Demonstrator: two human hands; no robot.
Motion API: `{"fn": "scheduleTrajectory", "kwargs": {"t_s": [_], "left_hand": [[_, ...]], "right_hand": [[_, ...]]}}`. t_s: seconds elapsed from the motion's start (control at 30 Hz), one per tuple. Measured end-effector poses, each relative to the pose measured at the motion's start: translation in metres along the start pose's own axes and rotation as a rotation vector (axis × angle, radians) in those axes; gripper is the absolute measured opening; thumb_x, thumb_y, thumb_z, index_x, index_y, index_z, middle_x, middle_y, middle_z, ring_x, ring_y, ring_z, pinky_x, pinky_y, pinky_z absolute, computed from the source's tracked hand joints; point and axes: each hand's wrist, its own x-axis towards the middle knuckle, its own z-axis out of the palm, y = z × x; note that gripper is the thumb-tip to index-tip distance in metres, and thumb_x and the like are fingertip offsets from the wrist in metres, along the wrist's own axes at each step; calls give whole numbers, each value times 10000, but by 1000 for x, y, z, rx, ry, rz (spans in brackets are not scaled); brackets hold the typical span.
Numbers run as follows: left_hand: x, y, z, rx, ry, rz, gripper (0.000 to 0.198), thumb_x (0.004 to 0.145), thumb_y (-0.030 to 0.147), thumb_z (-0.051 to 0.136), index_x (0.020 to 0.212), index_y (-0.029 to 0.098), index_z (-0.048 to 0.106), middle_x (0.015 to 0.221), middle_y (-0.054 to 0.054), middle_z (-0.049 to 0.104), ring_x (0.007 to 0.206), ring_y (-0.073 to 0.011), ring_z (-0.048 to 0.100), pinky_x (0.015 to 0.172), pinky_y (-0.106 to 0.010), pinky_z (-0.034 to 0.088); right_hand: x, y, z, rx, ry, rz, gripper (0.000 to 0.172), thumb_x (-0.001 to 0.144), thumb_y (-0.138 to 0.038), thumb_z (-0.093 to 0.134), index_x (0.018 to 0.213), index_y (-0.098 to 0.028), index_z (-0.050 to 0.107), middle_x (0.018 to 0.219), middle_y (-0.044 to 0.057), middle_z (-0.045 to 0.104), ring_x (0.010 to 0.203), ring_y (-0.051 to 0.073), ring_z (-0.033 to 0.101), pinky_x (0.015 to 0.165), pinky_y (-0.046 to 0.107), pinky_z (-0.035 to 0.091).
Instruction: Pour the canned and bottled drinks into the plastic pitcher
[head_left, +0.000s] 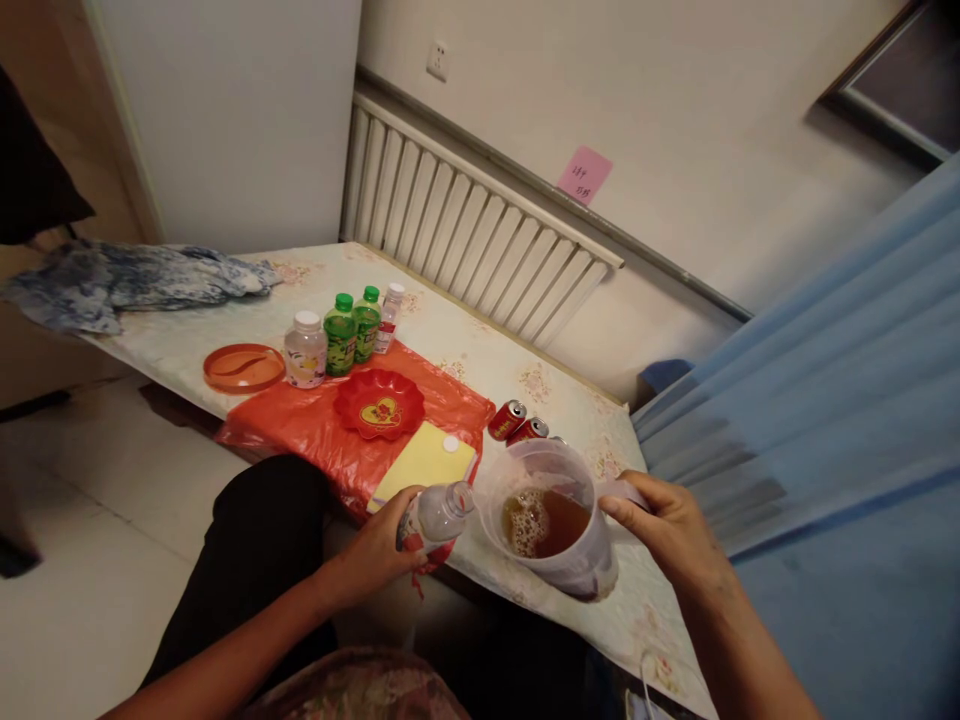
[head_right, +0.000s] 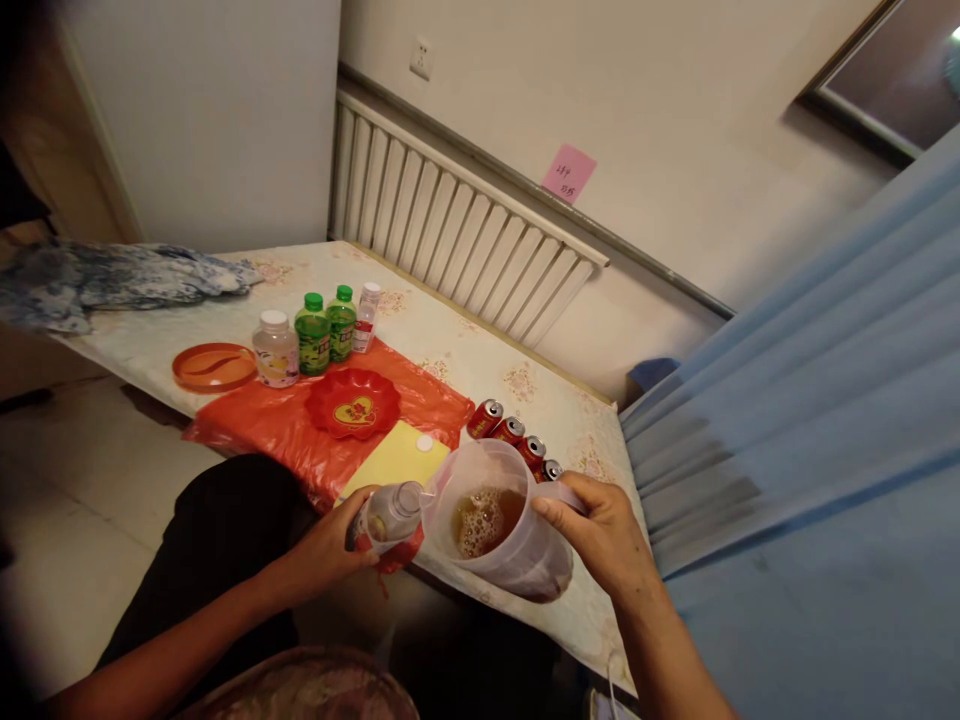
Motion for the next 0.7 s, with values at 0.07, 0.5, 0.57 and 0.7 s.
{"fn": "scheduleTrajectory", "kwargs": {"t_s": [0.07, 0.5, 0.57, 0.7], "left_hand": [[0, 0, 0, 5, 1, -8, 652, 612, 181, 663, 1241, 225, 495, 1217, -28, 627, 1174, -279, 549, 961, -352, 482], [0, -13, 0, 69, -7, 24, 688, 631, 222, 700, 1278, 202, 466, 1269, -61, 597, 1169, -276, 560, 991, -343, 452], [0, -13, 1, 83, -19, 23, 689, 632, 230, 699, 1276, 204, 456, 1264, -60, 598, 1160, -271, 565, 992, -354, 455], [1, -13, 2, 114, -24, 22, 695, 623, 222, 683, 1274, 226, 440, 1268, -56, 597, 1168, -275, 560, 1012, -395, 450]], "right_hand": [[1, -3, 0, -8, -12, -9, 426, 704, -511, 699, 495, -188, 513, 504, -40, 360, 496, 104, 329, 456, 227, 258], [4, -12, 1, -93, -75, -24, 450, 731, -525, 669, 515, -187, 464, 528, -43, 317, 515, 101, 314, 464, 229, 235], [4, -14, 0, -115, -96, -29, 453, 748, -537, 652, 529, -185, 470, 535, -44, 313, 525, 102, 315, 473, 229, 238], [4, -16, -2, -161, -135, -33, 445, 782, -539, 624, 558, -180, 485, 556, -42, 327, 543, 104, 328, 492, 231, 251]]}}
